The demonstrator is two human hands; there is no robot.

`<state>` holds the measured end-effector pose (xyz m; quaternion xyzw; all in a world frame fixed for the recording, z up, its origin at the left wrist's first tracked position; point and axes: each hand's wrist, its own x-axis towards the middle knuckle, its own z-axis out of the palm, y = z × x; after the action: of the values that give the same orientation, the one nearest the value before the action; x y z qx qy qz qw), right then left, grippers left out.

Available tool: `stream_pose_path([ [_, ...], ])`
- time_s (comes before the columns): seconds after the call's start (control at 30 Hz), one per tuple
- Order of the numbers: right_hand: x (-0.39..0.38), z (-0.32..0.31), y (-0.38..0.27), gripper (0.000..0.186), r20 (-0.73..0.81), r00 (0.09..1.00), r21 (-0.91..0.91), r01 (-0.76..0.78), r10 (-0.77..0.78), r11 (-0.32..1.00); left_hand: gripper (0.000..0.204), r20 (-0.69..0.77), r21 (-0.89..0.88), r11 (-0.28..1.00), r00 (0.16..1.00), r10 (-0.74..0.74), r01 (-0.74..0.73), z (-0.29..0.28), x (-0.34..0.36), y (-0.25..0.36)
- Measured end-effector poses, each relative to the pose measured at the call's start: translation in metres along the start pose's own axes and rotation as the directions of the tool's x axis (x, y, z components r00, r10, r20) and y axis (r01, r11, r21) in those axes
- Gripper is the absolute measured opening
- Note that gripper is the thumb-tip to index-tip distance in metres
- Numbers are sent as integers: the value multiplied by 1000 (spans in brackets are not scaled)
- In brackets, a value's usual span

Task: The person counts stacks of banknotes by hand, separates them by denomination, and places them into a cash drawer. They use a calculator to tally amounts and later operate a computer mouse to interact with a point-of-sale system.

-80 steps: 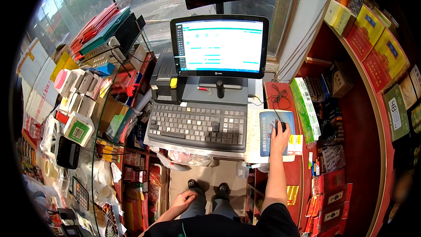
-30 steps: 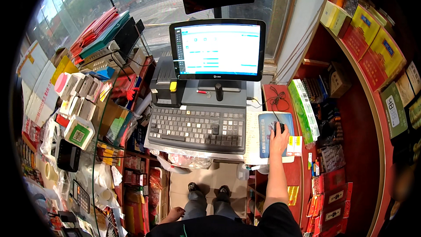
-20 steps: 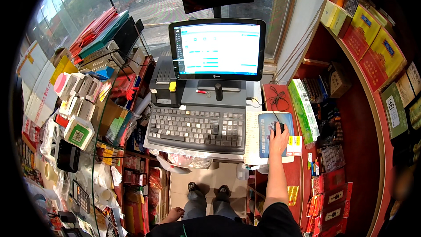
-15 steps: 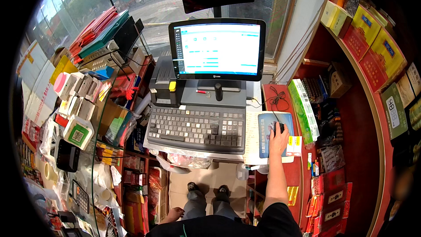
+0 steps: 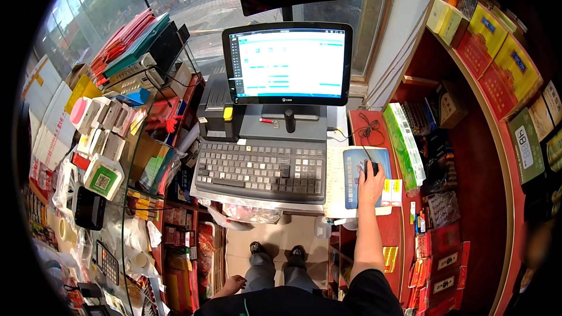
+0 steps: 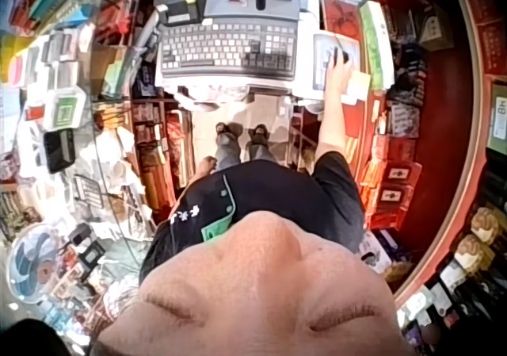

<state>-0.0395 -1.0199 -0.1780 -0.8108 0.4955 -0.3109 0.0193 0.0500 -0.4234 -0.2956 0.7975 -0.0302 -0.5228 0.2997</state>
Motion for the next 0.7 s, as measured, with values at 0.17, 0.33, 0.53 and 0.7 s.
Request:
stream_pose_path([
  [0.17,0,1,0,41,-16,1000,-3,9,-9,1000,25,-10,-10,1000,1000,10,-10,1,4,-7],
  [0.33,-1,5,3,41,-34,999,-1,18,-18,1000,25,-18,-1,1000,1000,3,-3,0,4,-9],
  [0.53,0,0,-2,39,-1,1000,0,-12,12,1000,25,-6,55,997,999,-45,45,-2,-2,5],
  [0.7,-1,-2,-3,38,-7,1000,36,27,-27,999,24,-23,78,997,1000,-10,12,-3,-4,6],
])
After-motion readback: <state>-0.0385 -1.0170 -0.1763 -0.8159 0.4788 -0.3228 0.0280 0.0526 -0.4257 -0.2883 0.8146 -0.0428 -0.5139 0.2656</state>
